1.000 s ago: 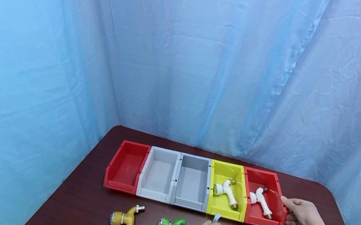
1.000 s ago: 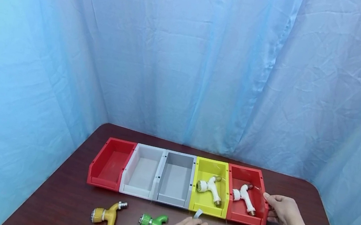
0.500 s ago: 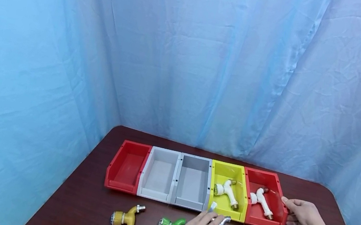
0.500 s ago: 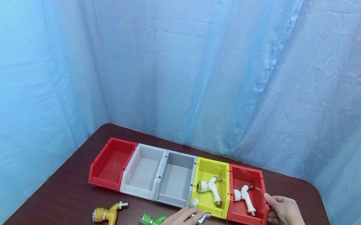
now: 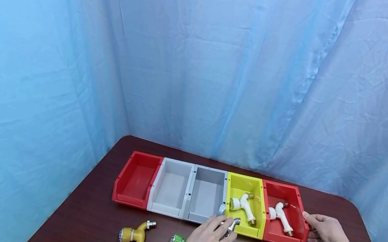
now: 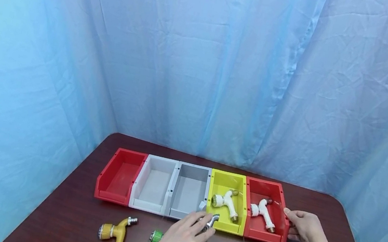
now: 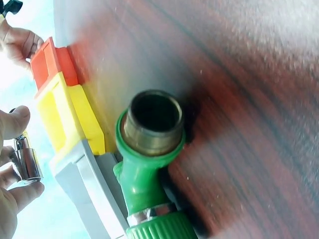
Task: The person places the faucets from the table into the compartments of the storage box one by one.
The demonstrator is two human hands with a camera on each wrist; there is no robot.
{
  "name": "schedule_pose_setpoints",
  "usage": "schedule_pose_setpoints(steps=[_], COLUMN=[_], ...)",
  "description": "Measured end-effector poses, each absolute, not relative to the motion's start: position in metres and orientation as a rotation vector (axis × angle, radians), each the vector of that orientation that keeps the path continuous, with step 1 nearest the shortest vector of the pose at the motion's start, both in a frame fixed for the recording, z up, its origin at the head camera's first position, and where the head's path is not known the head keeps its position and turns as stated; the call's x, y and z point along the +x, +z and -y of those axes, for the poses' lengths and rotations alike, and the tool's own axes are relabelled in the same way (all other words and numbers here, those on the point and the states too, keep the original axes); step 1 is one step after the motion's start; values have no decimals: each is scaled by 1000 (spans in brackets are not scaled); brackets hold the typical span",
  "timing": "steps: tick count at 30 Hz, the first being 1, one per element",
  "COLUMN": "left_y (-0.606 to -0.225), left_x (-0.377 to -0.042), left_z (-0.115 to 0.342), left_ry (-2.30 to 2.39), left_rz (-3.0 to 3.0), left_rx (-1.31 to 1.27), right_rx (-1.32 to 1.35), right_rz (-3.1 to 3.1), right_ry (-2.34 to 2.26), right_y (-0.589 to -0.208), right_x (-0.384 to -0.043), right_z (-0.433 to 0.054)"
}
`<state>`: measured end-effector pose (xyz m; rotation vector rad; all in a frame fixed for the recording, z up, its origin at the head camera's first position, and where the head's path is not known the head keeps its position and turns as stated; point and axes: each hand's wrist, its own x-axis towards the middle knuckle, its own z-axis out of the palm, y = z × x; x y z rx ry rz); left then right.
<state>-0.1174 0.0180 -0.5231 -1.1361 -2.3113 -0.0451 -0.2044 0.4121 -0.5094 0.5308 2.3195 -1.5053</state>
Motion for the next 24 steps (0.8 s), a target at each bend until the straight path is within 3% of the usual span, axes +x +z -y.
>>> schedule_pose_setpoints(steps=[24], left_y=[-520], left_x=[-141], left_z=[5], left_ry=[-151], left_rz=[2355], left_rx=[-915], right_rx=[535], right_rz=[-2327], right_ry=[-1488], right_y=[-512], right_x=[-205], right_z=[-414])
